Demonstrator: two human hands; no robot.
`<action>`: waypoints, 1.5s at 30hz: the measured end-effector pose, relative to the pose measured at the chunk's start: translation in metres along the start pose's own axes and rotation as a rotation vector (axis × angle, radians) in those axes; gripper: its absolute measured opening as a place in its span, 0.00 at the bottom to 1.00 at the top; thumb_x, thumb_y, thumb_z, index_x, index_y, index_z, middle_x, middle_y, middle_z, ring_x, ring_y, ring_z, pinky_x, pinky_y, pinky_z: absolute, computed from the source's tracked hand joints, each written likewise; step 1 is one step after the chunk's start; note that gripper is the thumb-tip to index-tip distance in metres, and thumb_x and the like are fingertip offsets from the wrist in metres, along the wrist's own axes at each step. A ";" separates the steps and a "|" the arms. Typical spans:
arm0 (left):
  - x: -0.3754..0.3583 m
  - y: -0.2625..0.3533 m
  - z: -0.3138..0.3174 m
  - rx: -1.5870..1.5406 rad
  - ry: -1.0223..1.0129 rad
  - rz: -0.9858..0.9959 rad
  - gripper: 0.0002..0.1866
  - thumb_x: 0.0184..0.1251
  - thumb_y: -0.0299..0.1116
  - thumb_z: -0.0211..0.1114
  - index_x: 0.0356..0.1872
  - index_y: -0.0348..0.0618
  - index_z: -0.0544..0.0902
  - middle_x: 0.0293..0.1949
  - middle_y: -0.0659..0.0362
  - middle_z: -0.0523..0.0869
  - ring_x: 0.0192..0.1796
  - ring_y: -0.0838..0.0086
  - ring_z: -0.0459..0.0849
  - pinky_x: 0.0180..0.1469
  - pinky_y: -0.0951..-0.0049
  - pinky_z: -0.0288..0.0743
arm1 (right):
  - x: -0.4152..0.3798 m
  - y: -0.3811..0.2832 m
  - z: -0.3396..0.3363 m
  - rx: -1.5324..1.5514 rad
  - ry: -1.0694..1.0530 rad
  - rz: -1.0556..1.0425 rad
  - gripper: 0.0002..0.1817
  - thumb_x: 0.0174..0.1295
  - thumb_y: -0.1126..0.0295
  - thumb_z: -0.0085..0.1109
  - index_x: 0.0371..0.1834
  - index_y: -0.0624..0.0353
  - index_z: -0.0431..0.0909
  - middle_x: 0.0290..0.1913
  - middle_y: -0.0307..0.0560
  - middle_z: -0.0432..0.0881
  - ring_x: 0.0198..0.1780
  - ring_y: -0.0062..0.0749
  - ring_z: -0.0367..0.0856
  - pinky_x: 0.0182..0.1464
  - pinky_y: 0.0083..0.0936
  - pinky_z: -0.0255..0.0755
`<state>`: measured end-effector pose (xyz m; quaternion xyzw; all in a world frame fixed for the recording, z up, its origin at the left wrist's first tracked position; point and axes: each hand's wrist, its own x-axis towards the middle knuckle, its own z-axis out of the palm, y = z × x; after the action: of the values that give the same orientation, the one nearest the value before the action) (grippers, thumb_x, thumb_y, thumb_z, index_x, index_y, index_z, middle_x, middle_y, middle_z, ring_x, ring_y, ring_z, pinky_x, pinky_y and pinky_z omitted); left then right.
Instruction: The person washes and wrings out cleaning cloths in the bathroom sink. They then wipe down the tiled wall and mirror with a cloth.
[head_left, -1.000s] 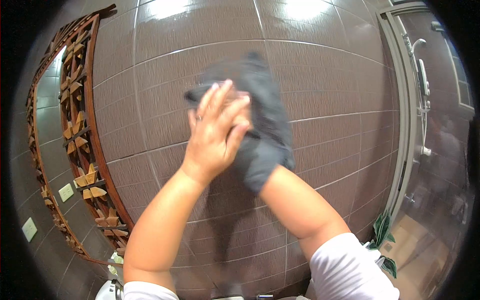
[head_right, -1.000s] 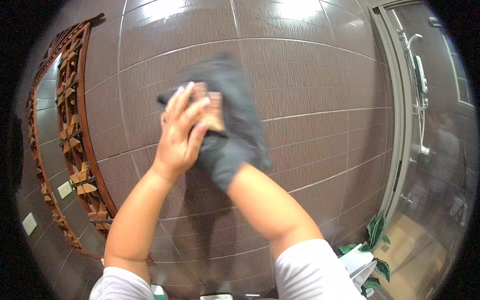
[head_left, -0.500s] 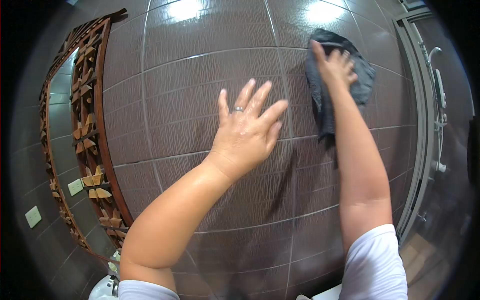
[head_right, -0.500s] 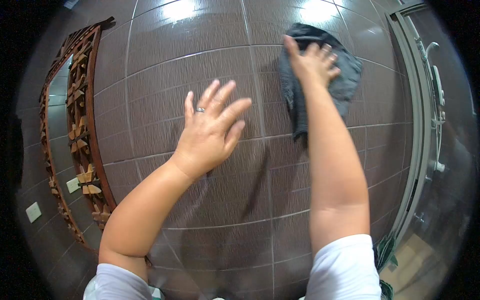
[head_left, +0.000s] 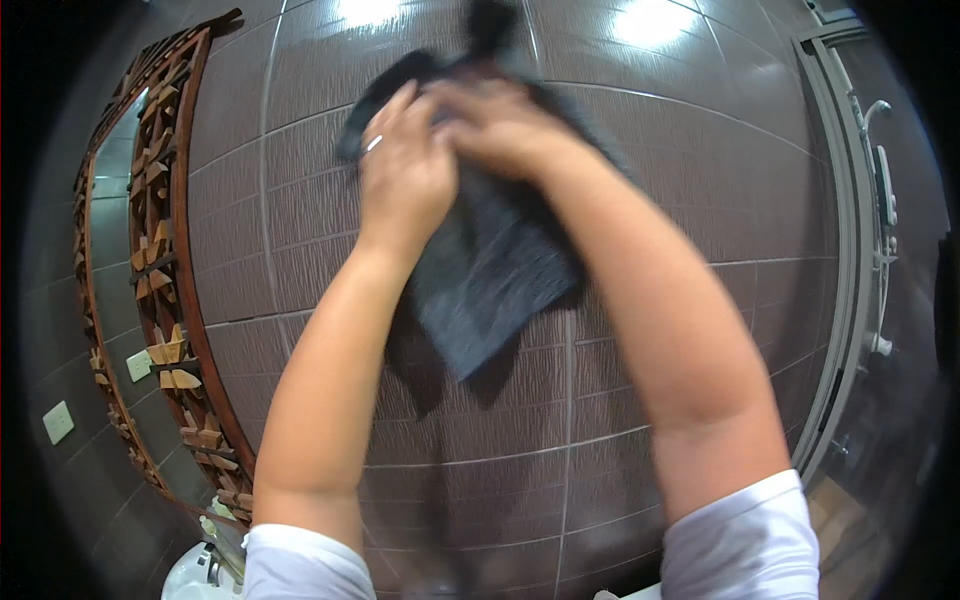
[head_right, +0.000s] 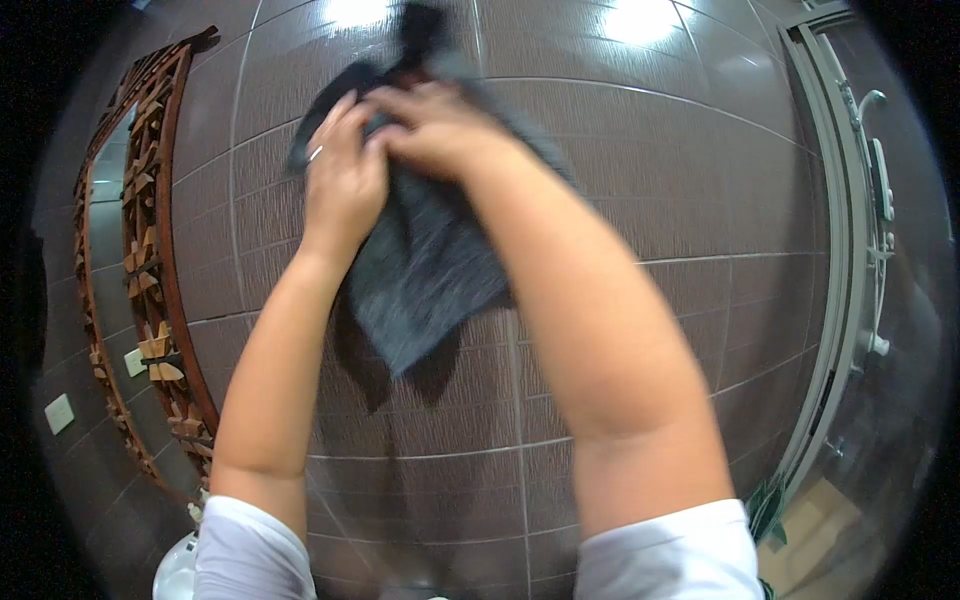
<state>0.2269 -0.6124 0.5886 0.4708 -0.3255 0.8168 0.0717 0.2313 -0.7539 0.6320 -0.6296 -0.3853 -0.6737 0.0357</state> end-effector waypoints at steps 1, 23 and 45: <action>0.014 0.011 0.016 0.129 -0.084 0.028 0.21 0.61 0.39 0.52 0.53 0.40 0.68 0.58 0.46 0.67 0.61 0.52 0.63 0.63 0.61 0.52 | -0.001 0.005 -0.041 -0.131 -0.162 0.275 0.27 0.55 0.48 0.47 0.57 0.44 0.68 0.57 0.50 0.70 0.60 0.47 0.63 0.62 0.39 0.54; 0.045 -0.069 -0.114 0.521 -0.677 -0.367 0.26 0.49 0.33 0.59 0.49 0.28 0.67 0.54 0.39 0.67 0.60 0.48 0.62 0.62 0.58 0.57 | 0.067 -0.123 0.031 -0.342 -0.104 0.257 0.30 0.59 0.45 0.36 0.62 0.46 0.61 0.63 0.50 0.60 0.67 0.50 0.51 0.65 0.57 0.28; -0.465 0.174 -0.336 0.198 -1.117 -0.995 0.31 0.59 0.44 0.49 0.58 0.31 0.62 0.60 0.34 0.54 0.61 0.33 0.52 0.63 0.40 0.40 | -0.405 -0.379 0.111 0.688 -0.744 -0.275 0.19 0.52 0.69 0.41 0.43 0.69 0.73 0.52 0.55 0.72 0.65 0.43 0.55 0.69 0.44 0.37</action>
<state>0.1644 -0.4585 0.0124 0.9107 0.0125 0.3533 0.2137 0.2028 -0.6031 0.0879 -0.7217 -0.6500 -0.2375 0.0123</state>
